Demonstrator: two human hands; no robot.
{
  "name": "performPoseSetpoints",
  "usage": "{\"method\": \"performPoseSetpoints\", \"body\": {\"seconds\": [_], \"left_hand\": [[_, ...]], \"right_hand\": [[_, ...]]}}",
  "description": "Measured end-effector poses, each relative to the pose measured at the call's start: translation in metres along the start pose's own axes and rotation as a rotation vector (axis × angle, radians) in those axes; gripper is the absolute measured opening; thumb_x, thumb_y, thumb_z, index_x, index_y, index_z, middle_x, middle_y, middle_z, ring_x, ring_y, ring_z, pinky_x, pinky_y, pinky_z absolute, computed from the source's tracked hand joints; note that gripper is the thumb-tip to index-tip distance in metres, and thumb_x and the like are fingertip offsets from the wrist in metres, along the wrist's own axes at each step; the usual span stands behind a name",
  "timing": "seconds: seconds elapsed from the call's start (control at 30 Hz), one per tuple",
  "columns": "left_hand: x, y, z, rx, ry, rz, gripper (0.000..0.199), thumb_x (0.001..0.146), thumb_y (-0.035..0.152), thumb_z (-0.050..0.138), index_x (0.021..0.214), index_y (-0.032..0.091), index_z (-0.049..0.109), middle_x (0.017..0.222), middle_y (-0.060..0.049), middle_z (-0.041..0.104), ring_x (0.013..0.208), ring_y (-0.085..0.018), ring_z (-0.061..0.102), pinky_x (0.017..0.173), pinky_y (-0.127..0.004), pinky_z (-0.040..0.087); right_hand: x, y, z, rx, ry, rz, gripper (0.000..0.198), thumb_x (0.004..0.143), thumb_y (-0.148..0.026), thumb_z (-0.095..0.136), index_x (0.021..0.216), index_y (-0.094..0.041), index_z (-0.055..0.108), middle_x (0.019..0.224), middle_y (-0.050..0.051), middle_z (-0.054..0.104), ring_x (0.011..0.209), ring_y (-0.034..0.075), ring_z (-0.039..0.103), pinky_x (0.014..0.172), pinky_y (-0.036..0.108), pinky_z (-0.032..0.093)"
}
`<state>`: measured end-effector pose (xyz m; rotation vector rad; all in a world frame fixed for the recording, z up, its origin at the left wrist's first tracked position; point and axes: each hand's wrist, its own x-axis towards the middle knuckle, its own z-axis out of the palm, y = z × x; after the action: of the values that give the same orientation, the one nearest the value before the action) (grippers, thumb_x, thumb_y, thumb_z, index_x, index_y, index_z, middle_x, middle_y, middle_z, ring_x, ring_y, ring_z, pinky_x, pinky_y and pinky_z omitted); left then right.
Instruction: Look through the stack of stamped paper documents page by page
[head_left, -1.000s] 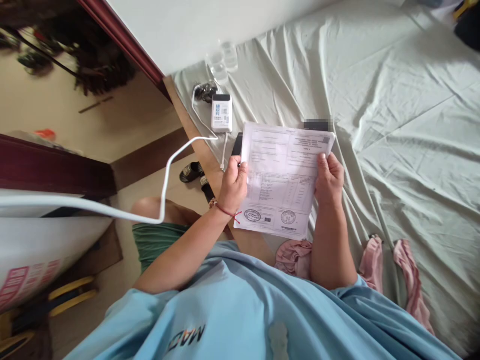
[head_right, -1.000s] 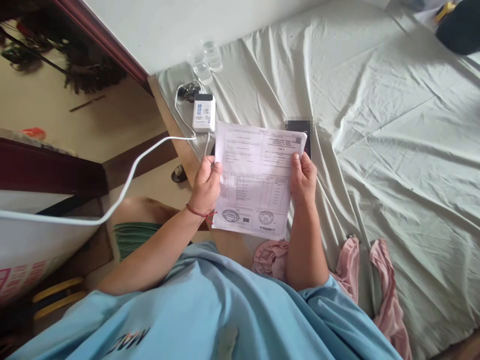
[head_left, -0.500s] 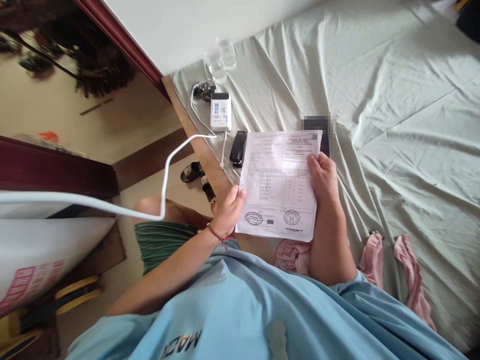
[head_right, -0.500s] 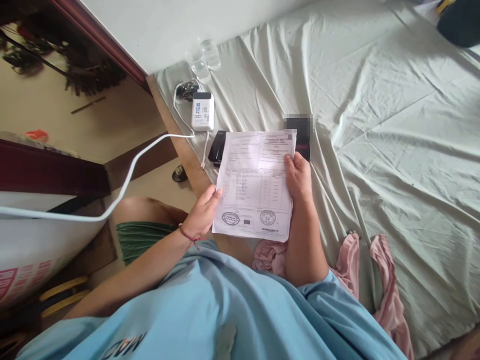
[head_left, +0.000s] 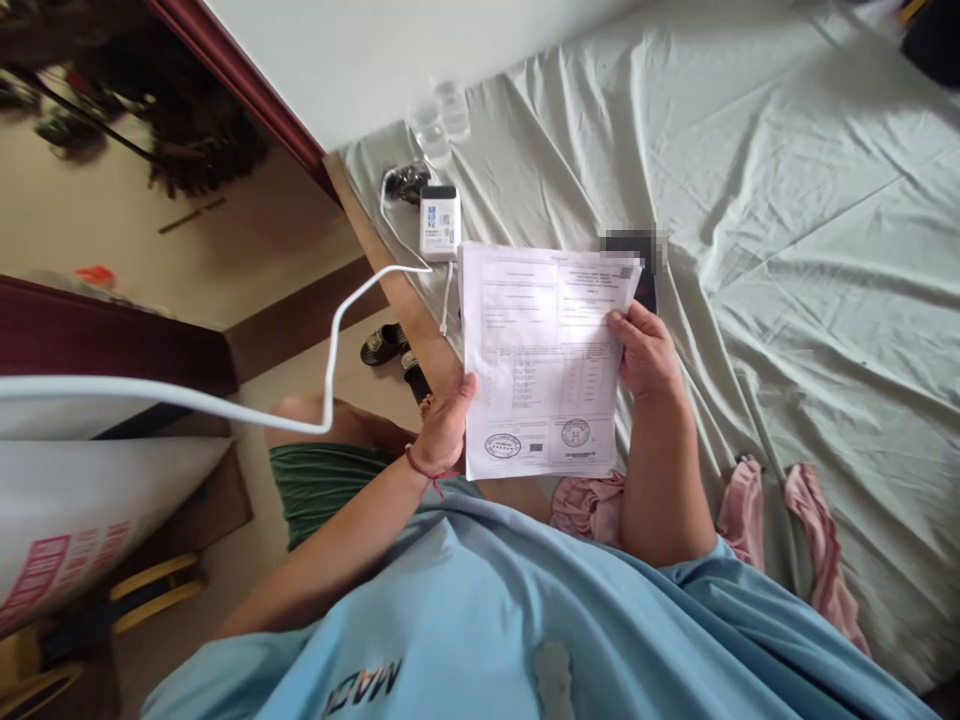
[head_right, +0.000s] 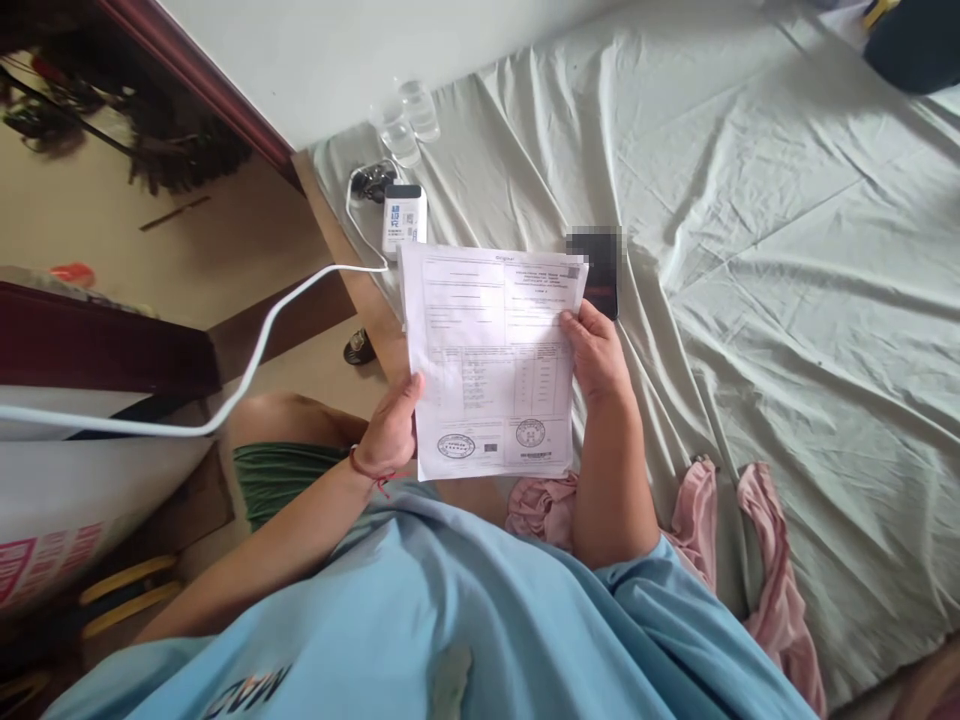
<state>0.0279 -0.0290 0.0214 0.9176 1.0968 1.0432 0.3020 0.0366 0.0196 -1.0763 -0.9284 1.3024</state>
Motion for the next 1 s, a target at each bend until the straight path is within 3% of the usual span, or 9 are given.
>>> {"method": "performPoseSetpoints", "body": {"seconds": [0.17, 0.3, 0.47, 0.7, 0.8, 1.0], "left_hand": [[0.021, 0.015, 0.017, -0.143, -0.010, -0.060, 0.052, 0.087, 0.055, 0.076, 0.125, 0.020, 0.071, 0.126, -0.013, 0.076, 0.132, -0.035, 0.064, 0.115, -0.054, 0.049], [0.023, 0.012, 0.017, -0.137, -0.052, -0.146, 0.048, 0.076, 0.047, 0.088, 0.112, 0.017, 0.077, 0.119, -0.013, 0.079, 0.123, -0.039, 0.070, 0.111, -0.058, 0.053], [0.023, 0.009, 0.014, -0.095, -0.086, -0.150, 0.051, 0.074, 0.045, 0.090, 0.115, 0.018, 0.077, 0.119, -0.012, 0.079, 0.121, -0.037, 0.071, 0.115, -0.058, 0.050], [0.052, 0.021, 0.015, -0.007, 0.003, 0.123, 0.050, 0.086, 0.061, 0.075, 0.113, 0.019, 0.076, 0.118, -0.012, 0.078, 0.133, -0.035, 0.064, 0.115, -0.051, 0.050], [0.060, 0.021, 0.016, 0.042, 0.044, 0.141, 0.052, 0.087, 0.065, 0.071, 0.109, 0.019, 0.077, 0.112, -0.011, 0.079, 0.129, -0.035, 0.066, 0.112, -0.051, 0.052], [0.070, 0.038, 0.018, 0.037, -0.011, 0.245, 0.061, 0.084, 0.067, 0.073, 0.129, 0.026, 0.070, 0.127, -0.010, 0.074, 0.140, -0.034, 0.057, 0.116, -0.051, 0.048]], "right_hand": [[-0.002, -0.003, 0.002, 0.040, -0.036, 0.000, 0.032, 0.084, -0.049, 0.079, 0.110, -0.031, 0.077, 0.108, 0.002, 0.079, 0.103, 0.025, 0.073, 0.087, 0.041, 0.062], [-0.008, -0.012, 0.000, 0.058, -0.010, 0.029, 0.036, 0.084, -0.054, 0.080, 0.112, -0.031, 0.077, 0.105, 0.003, 0.080, 0.098, 0.026, 0.075, 0.081, 0.043, 0.064], [-0.010, -0.014, -0.001, 0.052, -0.020, 0.104, 0.034, 0.081, -0.051, 0.083, 0.106, -0.029, 0.079, 0.095, 0.002, 0.080, 0.084, 0.023, 0.076, 0.077, 0.041, 0.065], [-0.007, -0.006, 0.001, 0.060, -0.050, 0.105, 0.036, 0.083, -0.054, 0.082, 0.107, -0.028, 0.079, 0.095, 0.002, 0.080, 0.086, 0.023, 0.076, 0.076, 0.039, 0.065], [-0.008, -0.006, 0.000, 0.060, -0.027, 0.102, 0.038, 0.084, -0.057, 0.080, 0.109, -0.027, 0.079, 0.096, 0.003, 0.081, 0.090, 0.024, 0.077, 0.078, 0.040, 0.065], [-0.010, -0.007, -0.004, 0.036, -0.052, 0.138, 0.037, 0.085, -0.055, 0.080, 0.107, -0.026, 0.080, 0.091, 0.003, 0.080, 0.080, 0.023, 0.076, 0.072, 0.039, 0.064]]}}
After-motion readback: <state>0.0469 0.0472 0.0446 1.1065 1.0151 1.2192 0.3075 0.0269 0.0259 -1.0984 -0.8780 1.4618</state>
